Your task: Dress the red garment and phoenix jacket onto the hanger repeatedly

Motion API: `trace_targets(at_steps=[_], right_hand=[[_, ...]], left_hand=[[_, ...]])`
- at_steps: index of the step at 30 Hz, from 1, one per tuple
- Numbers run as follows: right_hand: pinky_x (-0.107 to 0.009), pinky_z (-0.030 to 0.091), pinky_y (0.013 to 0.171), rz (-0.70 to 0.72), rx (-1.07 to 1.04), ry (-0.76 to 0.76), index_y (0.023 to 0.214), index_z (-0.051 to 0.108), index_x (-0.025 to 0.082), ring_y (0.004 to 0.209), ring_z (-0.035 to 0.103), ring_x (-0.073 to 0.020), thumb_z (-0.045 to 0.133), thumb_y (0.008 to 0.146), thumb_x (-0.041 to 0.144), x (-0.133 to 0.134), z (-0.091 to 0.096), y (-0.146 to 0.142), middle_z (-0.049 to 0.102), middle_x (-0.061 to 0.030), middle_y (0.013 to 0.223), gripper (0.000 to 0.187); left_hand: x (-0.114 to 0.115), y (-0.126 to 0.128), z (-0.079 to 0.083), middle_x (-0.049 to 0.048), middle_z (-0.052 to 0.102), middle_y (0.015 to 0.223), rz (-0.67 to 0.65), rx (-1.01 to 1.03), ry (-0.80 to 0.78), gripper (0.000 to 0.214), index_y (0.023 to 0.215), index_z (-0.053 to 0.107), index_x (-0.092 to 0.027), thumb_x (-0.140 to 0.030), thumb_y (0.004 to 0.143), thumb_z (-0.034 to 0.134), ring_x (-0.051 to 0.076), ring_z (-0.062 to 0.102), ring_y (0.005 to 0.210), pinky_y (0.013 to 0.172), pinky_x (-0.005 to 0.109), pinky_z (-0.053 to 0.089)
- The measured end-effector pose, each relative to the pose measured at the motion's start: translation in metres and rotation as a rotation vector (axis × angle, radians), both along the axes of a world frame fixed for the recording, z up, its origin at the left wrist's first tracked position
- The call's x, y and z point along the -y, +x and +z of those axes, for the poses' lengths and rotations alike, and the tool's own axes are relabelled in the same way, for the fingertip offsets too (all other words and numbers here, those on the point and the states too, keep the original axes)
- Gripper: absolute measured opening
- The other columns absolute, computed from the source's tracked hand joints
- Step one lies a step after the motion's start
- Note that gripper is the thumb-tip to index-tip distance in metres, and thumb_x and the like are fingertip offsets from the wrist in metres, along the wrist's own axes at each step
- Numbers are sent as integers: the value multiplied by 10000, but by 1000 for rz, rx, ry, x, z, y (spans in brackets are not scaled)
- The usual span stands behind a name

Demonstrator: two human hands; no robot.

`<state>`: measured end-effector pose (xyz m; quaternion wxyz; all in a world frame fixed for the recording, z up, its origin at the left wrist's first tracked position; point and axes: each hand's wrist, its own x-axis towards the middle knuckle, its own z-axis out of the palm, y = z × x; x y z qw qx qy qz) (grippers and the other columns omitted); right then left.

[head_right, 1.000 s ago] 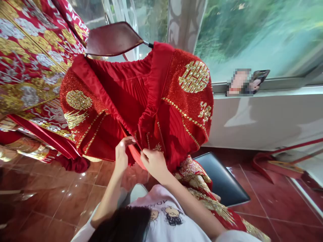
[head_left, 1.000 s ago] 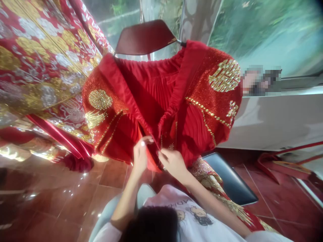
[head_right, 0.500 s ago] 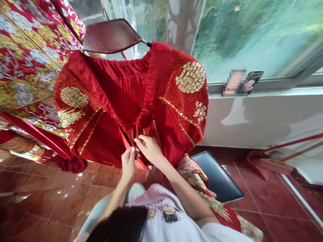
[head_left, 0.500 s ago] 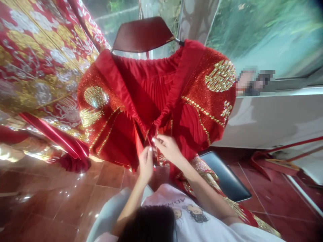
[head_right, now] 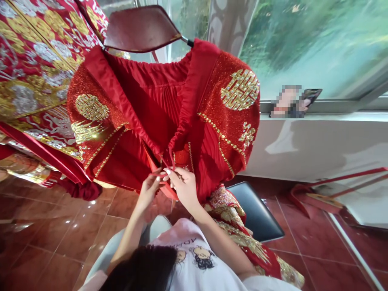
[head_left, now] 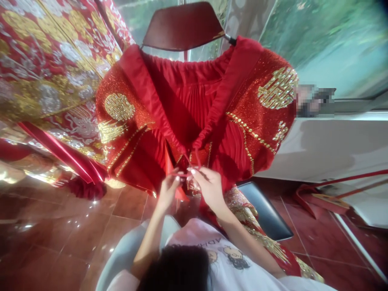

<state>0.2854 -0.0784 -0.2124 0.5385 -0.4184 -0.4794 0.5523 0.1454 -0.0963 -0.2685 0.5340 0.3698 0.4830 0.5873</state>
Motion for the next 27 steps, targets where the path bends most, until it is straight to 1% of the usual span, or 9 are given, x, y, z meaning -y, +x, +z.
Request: trace_targets(at_steps=[4,7,10,13,15,18,20,24,27], right_hand=[[-205,353,491,-91,120,104,617,641,157,488,437,-74,618,816,368,0,-1,8,576,11,552,291],[-216,369,518,-89,147,134,560,587,160,495,444,-81,622,819,368,0,2,10,544,20,524,334],[-220,387,543,-56,153,150,550,569,163,505,456,-86,618,822,359,-1,2,8,542,22,526,339],[-217,379,544,-32,162,154,555,567,164,498,444,-81,602,829,353,-2,1,6,534,25,520,335],[-213,369,537,-19,167,160,567,573,163,497,442,-80,591,827,349,-2,0,5,530,26,519,320],[-211,354,518,-9,178,154,545,544,163,490,430,-81,585,817,361,-1,-1,2,507,26,504,339],[-211,337,497,-13,188,140,544,544,162,486,417,-84,591,802,382,1,-1,1,492,25,499,343],[-210,328,476,-12,197,95,649,643,145,483,420,-90,605,784,410,4,1,1,509,21,512,300],[-208,330,473,-2,190,97,634,642,143,471,413,-85,599,800,420,7,1,3,503,22,500,326]], left_hand=[[-5,-39,20,20,689,905,261,315,15,414,1082,655,-196,-413,746,759,85,618,666,649,219,523],[-3,-73,44,-16,671,830,441,432,90,288,945,637,-198,-421,783,721,47,560,556,518,160,469],[4,-97,65,-29,643,755,547,407,172,320,793,578,-178,-459,768,727,29,488,477,437,139,406],[16,-99,81,-46,565,639,591,193,254,341,719,561,-165,-437,725,767,37,446,446,400,152,355],[25,-85,93,-42,544,612,532,-107,265,289,718,595,-158,-413,780,718,50,461,461,424,166,365],[38,-51,115,-26,553,611,207,-616,273,248,724,623,-159,-342,889,594,66,493,520,507,184,395],[42,-29,132,-19,552,635,6,-840,354,271,702,591,-160,-285,932,524,69,484,565,550,191,386],[35,-3,159,-36,437,609,-96,-1009,525,326,640,438,-165,-215,962,441,66,399,559,546,204,323],[25,2,168,-46,355,581,-96,-1067,559,342,620,332,-174,-179,940,452,69,335,534,528,223,278]])
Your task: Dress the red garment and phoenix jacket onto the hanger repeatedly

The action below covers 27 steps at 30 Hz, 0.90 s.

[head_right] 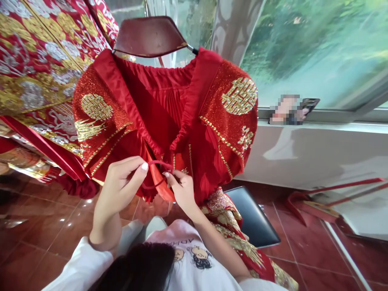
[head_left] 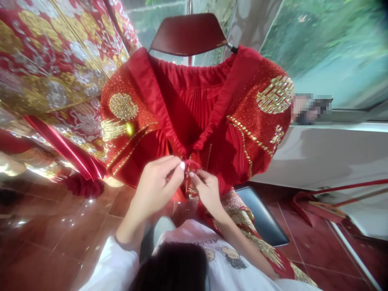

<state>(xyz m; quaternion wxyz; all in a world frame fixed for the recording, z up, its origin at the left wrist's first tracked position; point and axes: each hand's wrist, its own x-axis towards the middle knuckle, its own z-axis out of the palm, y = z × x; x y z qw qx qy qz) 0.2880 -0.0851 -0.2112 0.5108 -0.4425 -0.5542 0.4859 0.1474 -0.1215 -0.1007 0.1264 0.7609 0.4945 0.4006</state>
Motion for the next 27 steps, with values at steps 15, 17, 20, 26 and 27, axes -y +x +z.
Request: trace_targets(at_steps=[15,17,20,26,27], right_hand=[[-200,319,436,31,-70,34,570,543,163,441,399,-73,590,811,417,5,2,-3,489,24,471,353],[-202,315,439,34,-71,41,573,539,165,443,397,-74,587,811,415,5,3,-2,479,27,472,348],[-206,308,440,49,-64,37,551,505,170,443,395,-74,578,811,406,6,4,-2,465,29,469,359],[-210,323,455,67,-56,31,568,506,169,461,407,-79,565,814,396,6,7,-1,469,30,486,340],[-211,325,457,64,-50,34,567,502,170,463,408,-80,564,816,397,6,7,0,470,29,489,343]], left_hand=[[-30,10,6,-35,325,478,134,-150,-38,378,520,331,-182,-236,854,501,92,267,448,523,265,165],[-30,12,9,-33,316,462,121,-186,-54,391,494,349,-183,-229,844,515,97,257,436,525,269,154],[-34,17,6,-23,347,452,118,-315,-162,388,460,393,-190,-200,813,554,109,245,418,535,275,150],[-38,19,-8,1,426,487,181,-359,-254,398,476,417,-203,-270,839,566,134,330,432,525,280,177],[-37,18,-10,-6,413,486,191,-330,-216,392,485,405,-204,-274,824,589,131,323,434,521,278,177]])
